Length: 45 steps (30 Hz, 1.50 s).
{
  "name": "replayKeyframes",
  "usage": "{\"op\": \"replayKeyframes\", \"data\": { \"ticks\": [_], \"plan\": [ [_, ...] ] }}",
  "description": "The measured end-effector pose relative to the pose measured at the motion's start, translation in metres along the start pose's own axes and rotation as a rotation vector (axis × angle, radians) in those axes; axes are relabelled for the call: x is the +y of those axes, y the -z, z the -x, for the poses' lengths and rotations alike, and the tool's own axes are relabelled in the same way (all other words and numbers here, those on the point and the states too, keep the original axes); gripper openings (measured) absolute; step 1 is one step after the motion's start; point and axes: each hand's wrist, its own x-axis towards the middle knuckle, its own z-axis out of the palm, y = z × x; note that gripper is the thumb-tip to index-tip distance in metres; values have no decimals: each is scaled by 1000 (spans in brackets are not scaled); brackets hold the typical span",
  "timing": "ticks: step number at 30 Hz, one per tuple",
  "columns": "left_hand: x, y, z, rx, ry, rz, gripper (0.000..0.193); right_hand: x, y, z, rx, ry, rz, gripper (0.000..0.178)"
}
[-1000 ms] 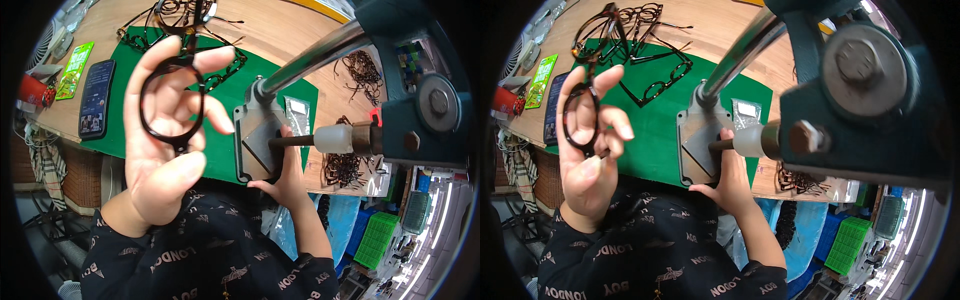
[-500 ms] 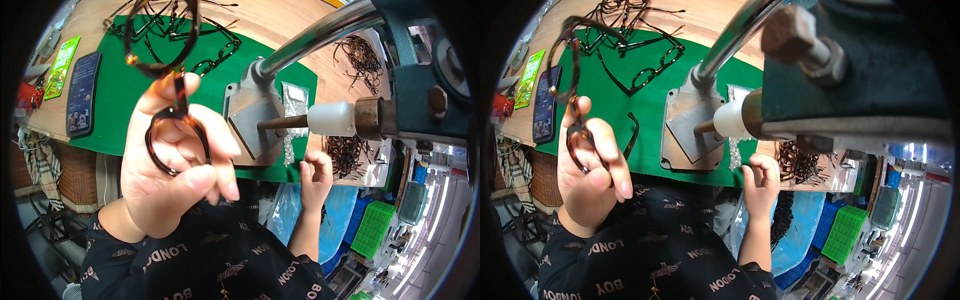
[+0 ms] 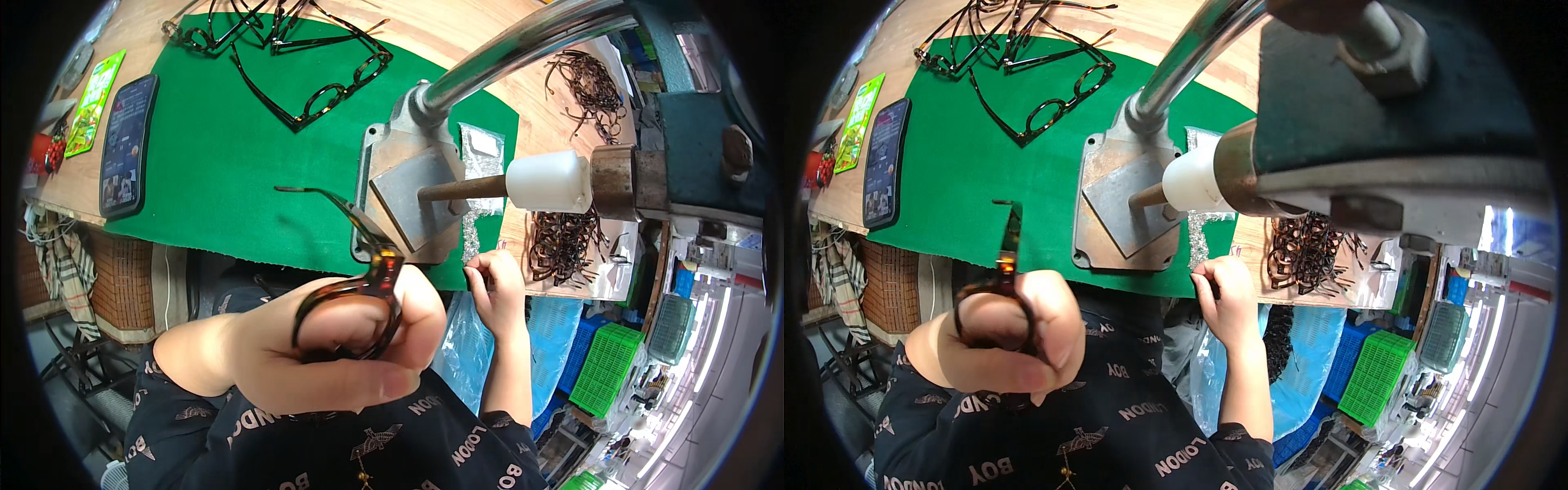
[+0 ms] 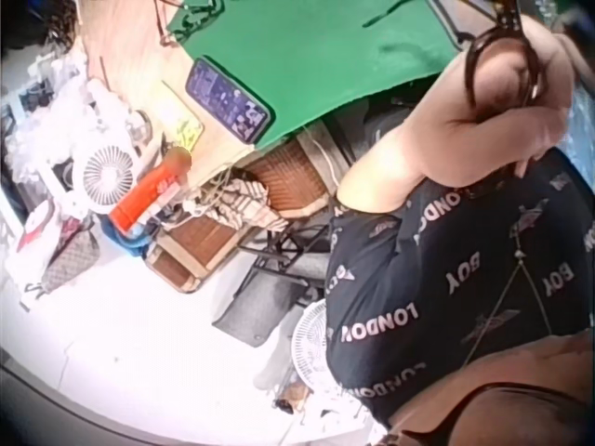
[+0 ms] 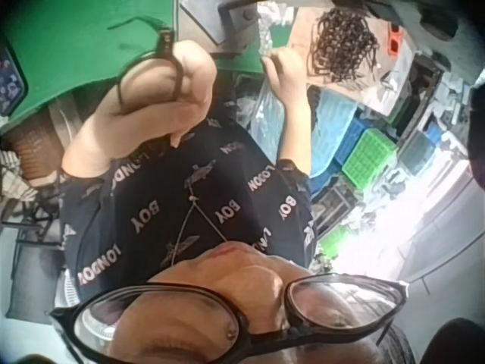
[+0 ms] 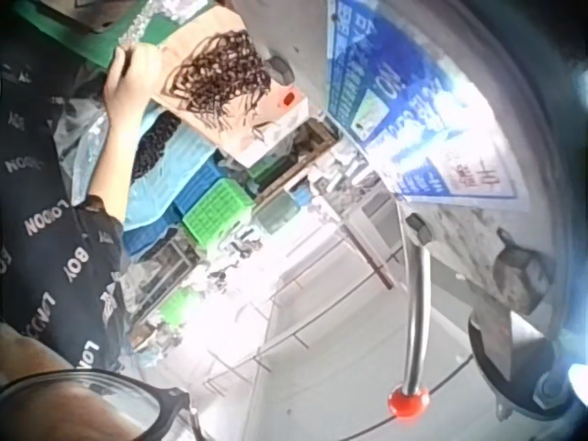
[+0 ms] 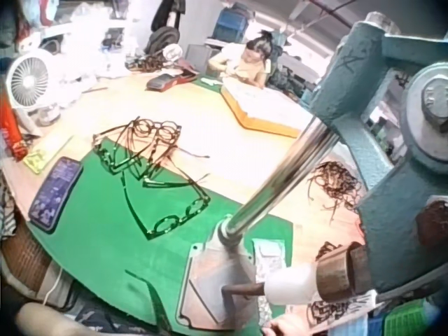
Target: The person repeatedly picks up eyeglass frames from a green mat and presses the rims against a rotating cylindrical tool on a bench-mounted machine. They rotate the frames to treat different edges, then place them back on the mat. The process is repeated for multiple frames.
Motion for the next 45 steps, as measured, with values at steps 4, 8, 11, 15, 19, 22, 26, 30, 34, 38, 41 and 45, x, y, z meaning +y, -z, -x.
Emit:
{"op": "replayKeyframes", "data": {
  "ticks": [4, 8, 11, 15, 19, 22, 26, 30, 34, 38, 41, 45],
  "plan": [
    [-4, 2, 0, -28, 228, 46, 10, -3, 8, -4, -85, -13, 12, 11],
    [-11, 2, -1, -69, 409, 102, 14, 8, 9, 6, -68, -148, -178, 10],
    [-23, 0, -1, -71, 489, 172, 14, 12, 10, 8, -74, -219, -305, 10],
    [-28, -1, -2, -80, 529, 251, 13, 11, 10, 5, -92, -125, -174, 13],
    [-30, 0, -1, -85, 505, 293, 14, 10, 10, -2, -97, 33, -45, 15],
    [-31, 0, 0, -96, 513, 301, 14, 6, 11, -6, -122, 84, 14, 14],
    [-27, -2, -2, -100, 568, 284, 15, -2, 15, -10, -169, 89, 58, 12],
    [-26, -1, -3, -107, 593, 263, 14, -23, 19, -15, -188, 40, -62, 10],
    [-34, -3, 3, -88, 560, 308, 15, -72, 12, -23, -37, 59, -697, 8],
    [-28, -7, 1, -31, 557, 143, 10, -95, 2, -40, -2, 250, -787, 8],
    [-29, -8, 4, -11, 542, 68, 10, -100, 3, -44, 24, 285, -730, 8],
    [-29, -6, 3, -18, 571, 20, 8, -102, 6, -46, 41, 289, -656, 7]
  ]
}}
